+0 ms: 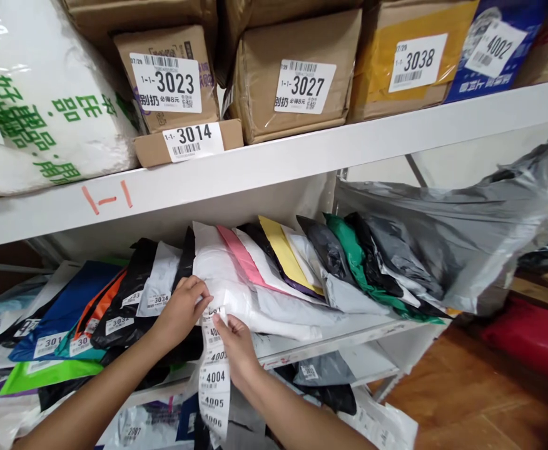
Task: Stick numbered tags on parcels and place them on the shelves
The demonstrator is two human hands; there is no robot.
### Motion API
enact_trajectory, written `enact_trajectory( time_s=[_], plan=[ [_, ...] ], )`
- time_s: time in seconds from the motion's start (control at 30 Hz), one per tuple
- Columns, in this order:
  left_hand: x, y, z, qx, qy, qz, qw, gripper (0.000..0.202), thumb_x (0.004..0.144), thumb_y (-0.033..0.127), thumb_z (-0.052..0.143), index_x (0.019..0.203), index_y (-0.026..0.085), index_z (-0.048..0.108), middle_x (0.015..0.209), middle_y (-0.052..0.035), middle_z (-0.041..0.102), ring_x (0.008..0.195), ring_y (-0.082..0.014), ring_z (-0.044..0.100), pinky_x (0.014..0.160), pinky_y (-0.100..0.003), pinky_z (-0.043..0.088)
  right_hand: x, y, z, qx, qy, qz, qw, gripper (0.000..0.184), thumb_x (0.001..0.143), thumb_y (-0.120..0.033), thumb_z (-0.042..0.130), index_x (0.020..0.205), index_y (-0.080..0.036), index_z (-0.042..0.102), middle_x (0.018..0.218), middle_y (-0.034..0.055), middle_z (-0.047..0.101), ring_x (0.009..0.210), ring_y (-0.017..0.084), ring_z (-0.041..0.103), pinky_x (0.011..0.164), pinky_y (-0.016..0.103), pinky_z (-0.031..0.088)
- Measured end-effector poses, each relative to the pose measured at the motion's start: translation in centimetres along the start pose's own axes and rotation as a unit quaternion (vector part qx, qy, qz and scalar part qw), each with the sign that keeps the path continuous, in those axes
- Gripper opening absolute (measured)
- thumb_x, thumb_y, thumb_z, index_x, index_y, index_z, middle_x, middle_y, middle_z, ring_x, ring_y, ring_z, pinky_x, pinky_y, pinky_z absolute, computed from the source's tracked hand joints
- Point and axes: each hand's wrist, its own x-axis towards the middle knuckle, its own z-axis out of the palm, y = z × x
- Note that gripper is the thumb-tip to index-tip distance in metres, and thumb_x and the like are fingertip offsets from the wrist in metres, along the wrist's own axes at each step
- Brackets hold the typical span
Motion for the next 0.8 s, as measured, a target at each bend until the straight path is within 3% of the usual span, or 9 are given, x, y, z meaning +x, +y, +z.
enact_trajectory(
  time_s=[0.13,0.27,0.47,0.63,0.8],
  plan=[
    [0.3,0.0,-1.1,-0.03,-0.059,0.008,0.998,0.023,0.088,0.043,0.057,0.087,0.022,0.067,0.098,-0.0049,0.057,0.098,-0.0239,0.05,0.091,-0.039,0.042,-0.5,0.0,-0.4,-0.04,-0.041,-0.059,0.997,0.039,0.074,-0.057,0.07,0.076,-0.018,0.064,0.06,-0.0041,0.049,0.057,0.011,0.038,0.056,0.023,0.034],
    [0.6,-0.3,-1.5,-0.065,-0.093,0.004,0.994,0.017,0.084,0.039,0.063,0.081,0.024,0.069,0.1,-0.0036,0.059,0.101,-0.0231,0.051,0.092,-0.036,0.04,-0.3,-0.6,-0.3,-0.042,-0.071,-0.084,0.993,0.036,0.08,-0.055,0.064,0.088,-0.019,0.065,0.069,-0.0022,0.054,0.063,0.012,0.041,0.062,0.024,0.037],
    [0.7,-0.4,-0.6,-0.057,-0.05,-0.002,0.997,0.018,0.088,0.034,0.057,0.079,0.022,0.067,0.093,-0.003,0.06,0.094,-0.0215,0.053,0.088,-0.036,0.04,0.6,-0.1,-0.1,-0.062,-0.016,-0.066,0.996,0.045,0.073,-0.061,0.068,0.067,-0.018,0.055,0.056,-0.0059,0.037,0.056,0.009,0.028,0.052,0.023,0.026],
    [0.5,-0.3,0.2,-0.018,-0.018,-0.01,1.0,0.015,0.09,0.028,0.051,0.08,0.02,0.059,0.09,-0.004,0.058,0.092,-0.0228,0.053,0.086,-0.038,0.042,0.8,0.5,-0.2,-0.063,-0.039,-0.054,0.996,0.047,0.075,-0.062,0.065,0.066,-0.019,0.049,0.057,-0.0069,0.031,0.056,0.009,0.023,0.051,0.023,0.022],
    [0.2,-0.2,0.9,0.018,0.015,-0.014,1.0,0.015,0.093,0.028,0.044,0.081,0.021,0.049,0.09,-0.0057,0.054,0.088,-0.0251,0.049,0.081,-0.041,0.044,0.4,0.3,0.0,-0.009,-0.013,-0.038,0.999,0.045,0.074,-0.061,0.068,0.072,-0.019,0.052,0.059,-0.0056,0.043,0.056,0.01,0.035,0.055,0.023,0.033]
  ],
)
